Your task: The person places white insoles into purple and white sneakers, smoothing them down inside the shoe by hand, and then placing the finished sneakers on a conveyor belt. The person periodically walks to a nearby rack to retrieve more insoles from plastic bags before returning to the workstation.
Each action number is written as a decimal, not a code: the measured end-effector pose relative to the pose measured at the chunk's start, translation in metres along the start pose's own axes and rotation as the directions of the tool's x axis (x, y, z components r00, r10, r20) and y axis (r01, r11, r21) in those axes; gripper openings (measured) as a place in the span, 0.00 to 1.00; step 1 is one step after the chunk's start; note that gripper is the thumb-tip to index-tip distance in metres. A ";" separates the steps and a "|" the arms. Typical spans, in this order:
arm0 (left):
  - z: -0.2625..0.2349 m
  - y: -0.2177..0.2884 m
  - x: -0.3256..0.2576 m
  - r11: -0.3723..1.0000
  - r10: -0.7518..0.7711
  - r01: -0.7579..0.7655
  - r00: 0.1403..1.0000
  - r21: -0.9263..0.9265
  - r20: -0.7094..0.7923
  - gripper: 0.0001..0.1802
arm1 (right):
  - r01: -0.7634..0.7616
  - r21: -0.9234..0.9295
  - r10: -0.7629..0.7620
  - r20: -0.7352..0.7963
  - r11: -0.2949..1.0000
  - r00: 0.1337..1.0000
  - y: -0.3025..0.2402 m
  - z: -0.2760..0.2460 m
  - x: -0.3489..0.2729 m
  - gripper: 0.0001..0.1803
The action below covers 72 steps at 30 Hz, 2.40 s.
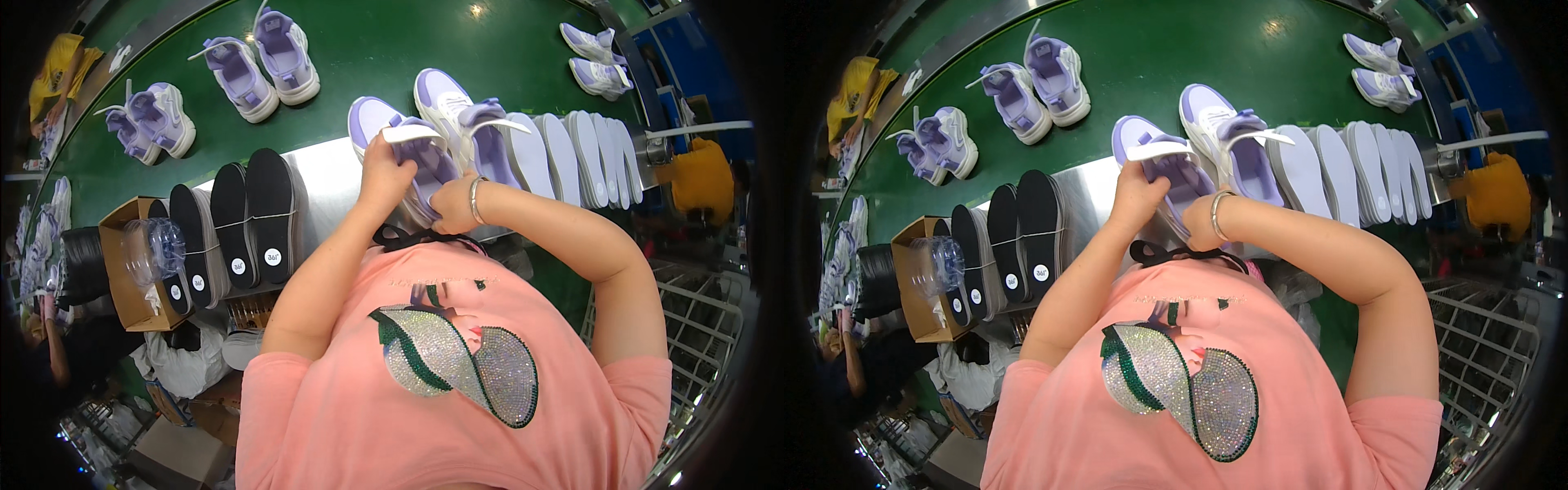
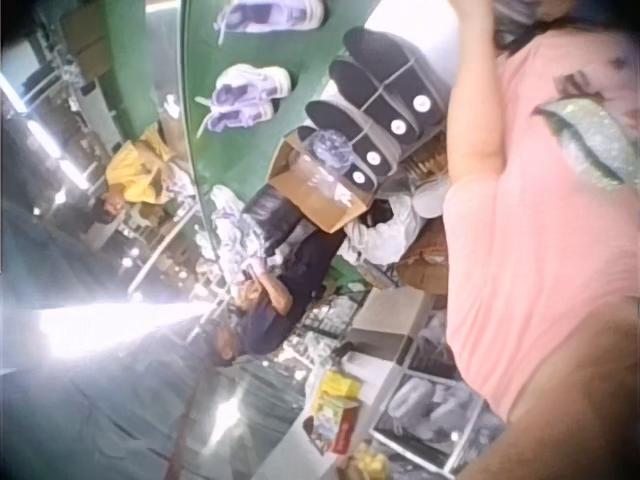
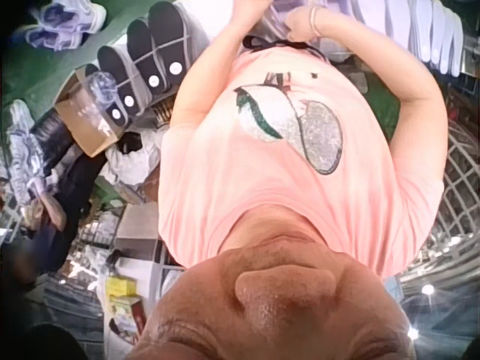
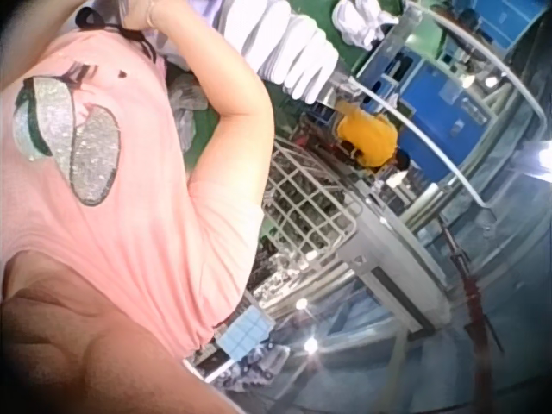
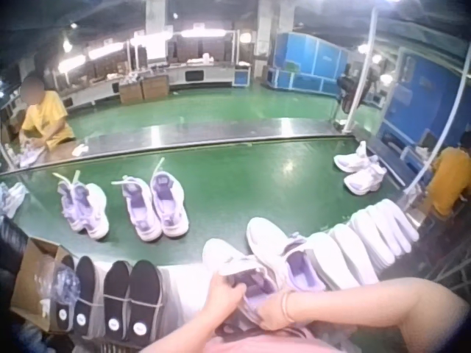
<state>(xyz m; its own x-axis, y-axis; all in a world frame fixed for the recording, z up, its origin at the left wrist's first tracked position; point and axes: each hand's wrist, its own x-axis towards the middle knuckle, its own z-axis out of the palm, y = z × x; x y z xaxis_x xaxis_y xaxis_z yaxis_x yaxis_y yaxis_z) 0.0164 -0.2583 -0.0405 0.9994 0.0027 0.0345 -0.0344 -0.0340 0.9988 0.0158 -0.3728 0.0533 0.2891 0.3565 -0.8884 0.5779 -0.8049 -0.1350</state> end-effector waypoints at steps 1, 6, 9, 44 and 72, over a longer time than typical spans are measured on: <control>-0.001 -0.002 0.001 1.000 -0.002 0.002 1.000 0.007 0.002 0.21 | 0.000 0.021 0.000 -0.005 1.000 1.000 0.007 0.015 0.013 0.16; 0.003 0.000 0.003 0.999 -0.015 0.015 1.000 0.048 0.016 0.22 | 0.015 0.007 -0.015 0.001 1.000 1.000 0.020 0.031 0.027 0.20; 0.002 -0.003 0.002 0.999 -0.050 0.050 0.999 0.004 0.010 0.25 | 0.034 0.068 -0.021 -0.179 0.997 0.984 0.017 0.030 0.016 0.24; -0.055 -0.001 0.008 0.855 -0.280 0.348 0.934 -0.385 0.222 0.19 | -0.003 0.196 0.181 -0.900 0.981 0.398 0.091 0.104 -0.023 0.10; 0.095 0.032 0.059 0.827 0.063 -0.138 0.986 0.545 0.153 0.24 | 0.167 0.909 0.868 -0.415 0.382 0.273 0.201 0.157 -0.081 0.15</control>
<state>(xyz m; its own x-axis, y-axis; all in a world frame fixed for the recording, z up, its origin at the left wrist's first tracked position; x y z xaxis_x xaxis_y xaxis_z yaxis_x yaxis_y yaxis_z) 0.0750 -0.3539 -0.0098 0.9840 -0.1525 0.0920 -0.1639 -0.5737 0.8025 -0.0113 -0.6376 0.0298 0.8972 -0.4045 -0.1772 -0.4245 -0.6795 -0.5984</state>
